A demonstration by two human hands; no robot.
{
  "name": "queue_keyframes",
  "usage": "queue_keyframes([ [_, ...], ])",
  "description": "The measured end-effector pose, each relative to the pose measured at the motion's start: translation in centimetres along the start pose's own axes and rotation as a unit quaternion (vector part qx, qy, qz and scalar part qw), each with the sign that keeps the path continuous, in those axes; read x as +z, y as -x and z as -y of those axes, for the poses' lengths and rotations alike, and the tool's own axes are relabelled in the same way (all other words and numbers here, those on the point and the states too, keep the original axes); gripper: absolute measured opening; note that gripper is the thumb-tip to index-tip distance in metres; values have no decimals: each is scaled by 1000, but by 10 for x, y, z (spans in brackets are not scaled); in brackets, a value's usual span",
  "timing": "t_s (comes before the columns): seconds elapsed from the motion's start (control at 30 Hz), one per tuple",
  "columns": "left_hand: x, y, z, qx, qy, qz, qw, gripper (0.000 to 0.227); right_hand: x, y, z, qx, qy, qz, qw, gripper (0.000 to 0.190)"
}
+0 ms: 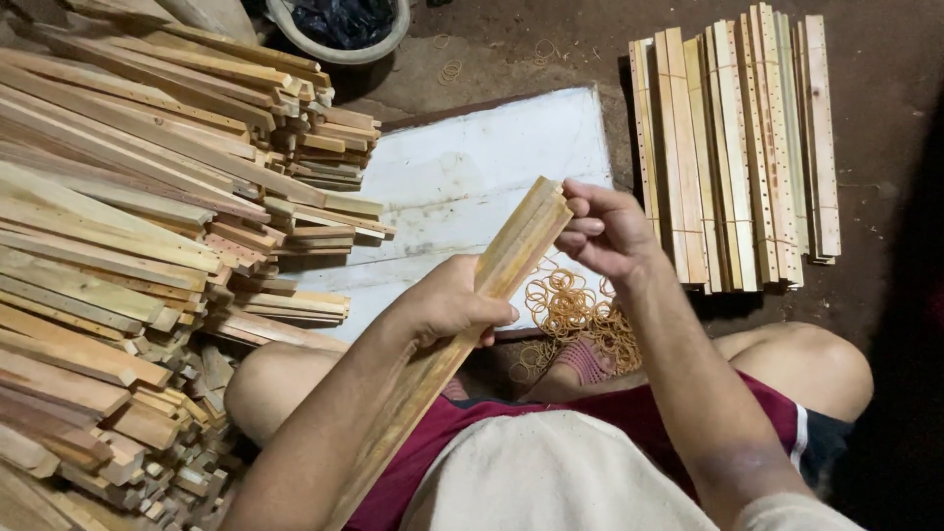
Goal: The person gathers small wooden strips from a large pile, aligns them, and secures them with rubber bands. The person repeats this process multiple times, placing each completed bundle on the floor.
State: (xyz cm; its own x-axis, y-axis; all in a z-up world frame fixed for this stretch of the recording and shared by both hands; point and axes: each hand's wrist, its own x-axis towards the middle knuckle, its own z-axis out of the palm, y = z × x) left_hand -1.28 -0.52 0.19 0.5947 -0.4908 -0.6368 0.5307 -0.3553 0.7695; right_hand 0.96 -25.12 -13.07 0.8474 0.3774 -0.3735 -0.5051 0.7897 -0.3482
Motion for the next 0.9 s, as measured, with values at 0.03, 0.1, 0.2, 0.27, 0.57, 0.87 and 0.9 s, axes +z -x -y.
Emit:
queue_keyframes([
  [0.03,3,-3,3,0,0,3,1000,30,18,9,15,-2,0,-2,1000,15],
  [0.1,9,-8,10,-8,-97,-32,995,29,54,26,47,-52,218,54,973,31],
  [0.2,2,-23,25,6,-83,-59,995,38,134,66,44,-57,516,133,844,24],
  [0.27,-7,-27,20,15,-56,-61,996,45,137,72,21,-49,571,132,809,22],
  [0.57,-7,-40,25,16,36,-24,999,54,78,0,-84,-111,219,-145,959,80],
  [0.87,-38,-5,81,-143,147,153,967,86,65,-21,-17,-181,-12,-239,954,35],
  [0.9,-45,3,89,-206,169,186,946,97,61,-21,-3,-197,-24,-236,951,33],
])
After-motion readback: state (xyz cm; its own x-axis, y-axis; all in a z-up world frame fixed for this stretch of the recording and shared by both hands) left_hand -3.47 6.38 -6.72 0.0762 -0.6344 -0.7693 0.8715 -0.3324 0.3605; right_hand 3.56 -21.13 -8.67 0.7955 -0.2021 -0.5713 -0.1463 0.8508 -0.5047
